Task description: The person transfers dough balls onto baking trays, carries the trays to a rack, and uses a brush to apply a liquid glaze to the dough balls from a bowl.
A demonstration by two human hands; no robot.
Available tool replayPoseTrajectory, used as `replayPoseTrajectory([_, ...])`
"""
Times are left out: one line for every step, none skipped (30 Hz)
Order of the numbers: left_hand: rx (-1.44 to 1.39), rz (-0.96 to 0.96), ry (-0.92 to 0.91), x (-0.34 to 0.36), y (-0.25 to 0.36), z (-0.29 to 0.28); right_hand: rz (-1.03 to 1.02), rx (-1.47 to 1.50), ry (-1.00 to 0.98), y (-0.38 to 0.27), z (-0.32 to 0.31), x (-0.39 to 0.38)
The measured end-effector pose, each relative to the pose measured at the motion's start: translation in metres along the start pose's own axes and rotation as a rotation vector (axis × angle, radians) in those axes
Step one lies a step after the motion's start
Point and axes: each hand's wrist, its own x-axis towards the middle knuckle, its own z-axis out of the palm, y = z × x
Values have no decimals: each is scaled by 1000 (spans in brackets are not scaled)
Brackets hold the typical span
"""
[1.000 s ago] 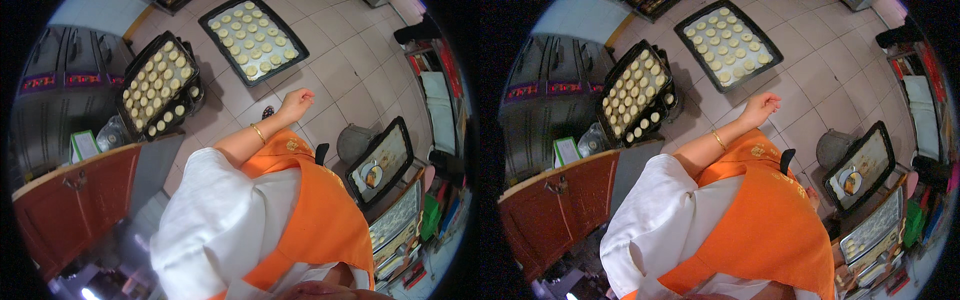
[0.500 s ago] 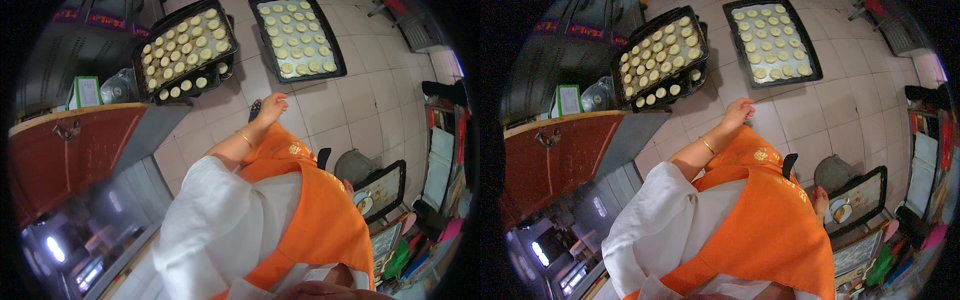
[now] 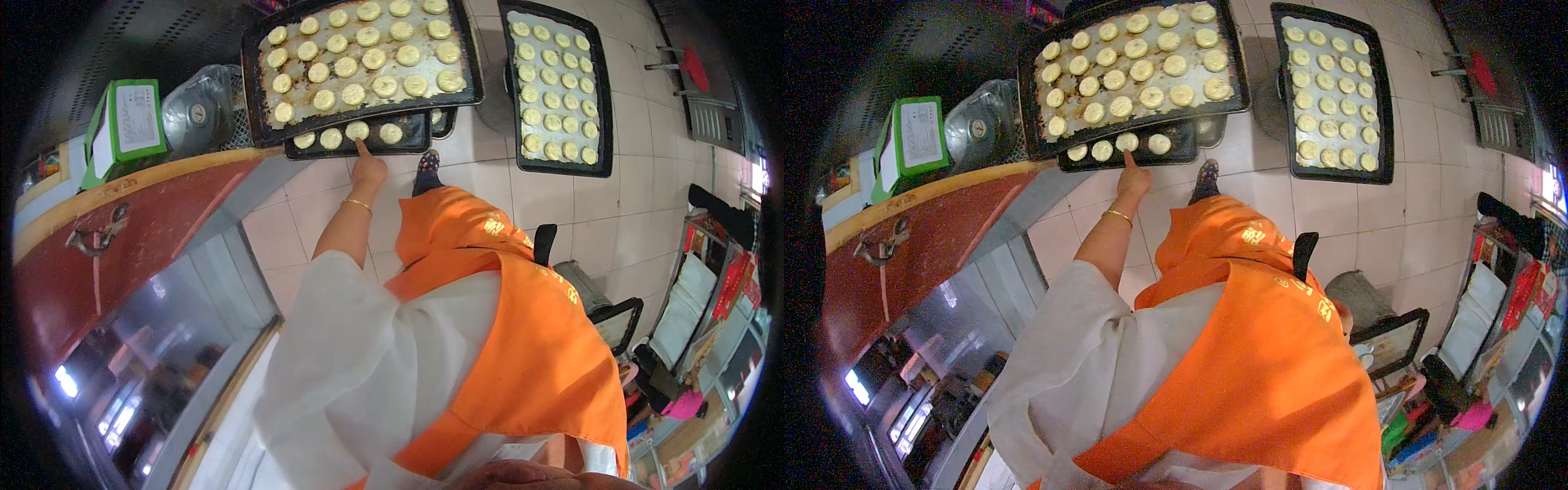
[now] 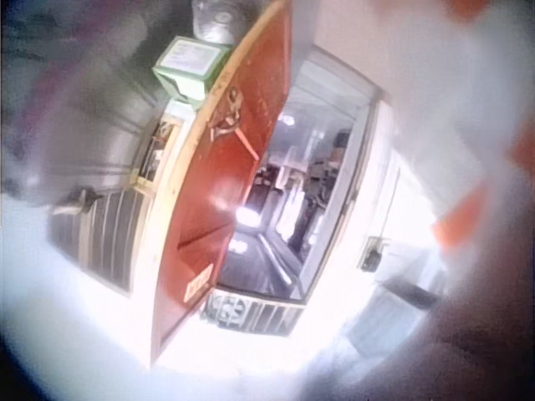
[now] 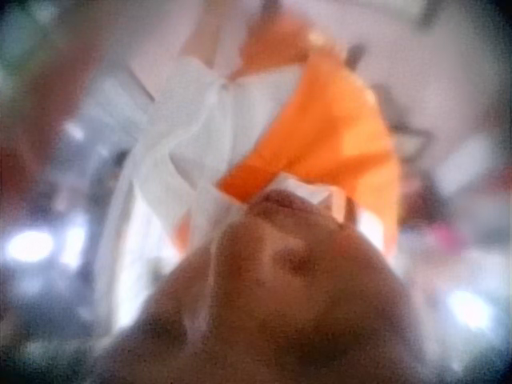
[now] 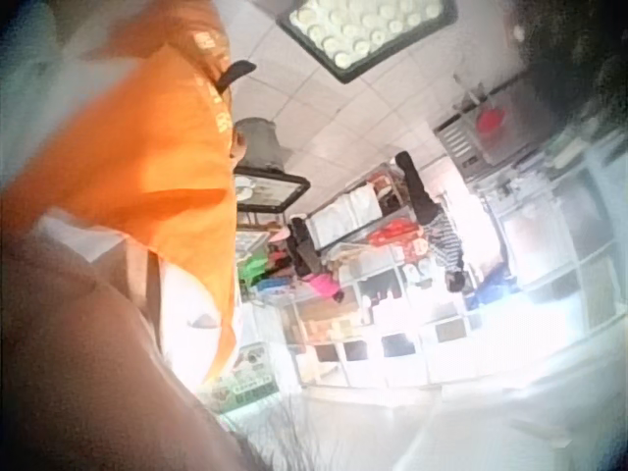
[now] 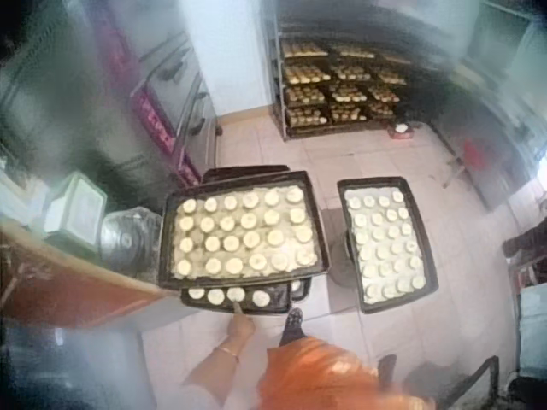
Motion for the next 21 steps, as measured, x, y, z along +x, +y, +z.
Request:
replayPoseTrajectory([3,-25,-30,5,-5,-6,17,-65,20,-13,4,-2])
replayPoseTrajectory([37,-9,-34,8,-8,-11,28,-117,31,-28,9,-4])
replayPoseTrajectory([80,-11,-51,11,-10,-15,36,-165,35,-43,14,-6])
replayPoseTrajectory([124,-10,-67,13,-10,-17,42,-200,34,-57,20,-9])
replayPoseTrajectory([158,-5,-90,14,-10,-19,45,-230,36,-73,26,-12])
replayPoseTrajectory([176,3,-87,14,-10,-22,49,-264,33,-88,31,-14])
replayPoseTrajectory([185,15,-92,14,-9,-24,51,-295,28,-102,36,-17])
replayPoseTrajectory([196,25,-91,15,-9,-26,53,-322,26,-115,41,-18])
replayPoseTrajectory([196,36,-94,16,-9,-29,53,-347,23,-127,44,-20])
replayPoseTrajectory([198,44,-93,17,-9,-31,52,-371,19,-138,48,-20])
replayPoseTrajectory([199,52,-89,19,-10,-33,48,-391,16,-148,51,-20])
replayPoseTrajectory([206,50,-105,20,-11,-33,45,-410,10,-157,55,-20])
replayPoseTrajectory([213,48,-119,22,-13,-33,43,-429,5,-165,57,-19])
replayPoseTrajectory([223,45,-134,23,-16,-32,41,-444,1,-171,60,-19])
replayPoseTrajectory([242,76,-92,25,-19,-30,41,-458,-5,-177,62,-18])
replayPoseTrajectory([263,107,-50,26,-22,-26,37,-474,-8,-182,64,-17])
replayPoseTrajectory([285,139,-7,26,-26,-22,36,-485,-13,-187,66,-16])
replayPoseTrajectory([281,163,28,28,-30,-18,34,-498,-16,-191,68,-15])
replayPoseTrajectory([277,188,61,29,-33,-14,33,-509,-21,-195,70,-14])
replayPoseTrajectory([277,200,63,31,-36,-11,34,-520,-24,-198,71,-13])
replayPoseTrajectory([265,213,71,32,-39,-8,35,-530,-28,-201,73,-12])
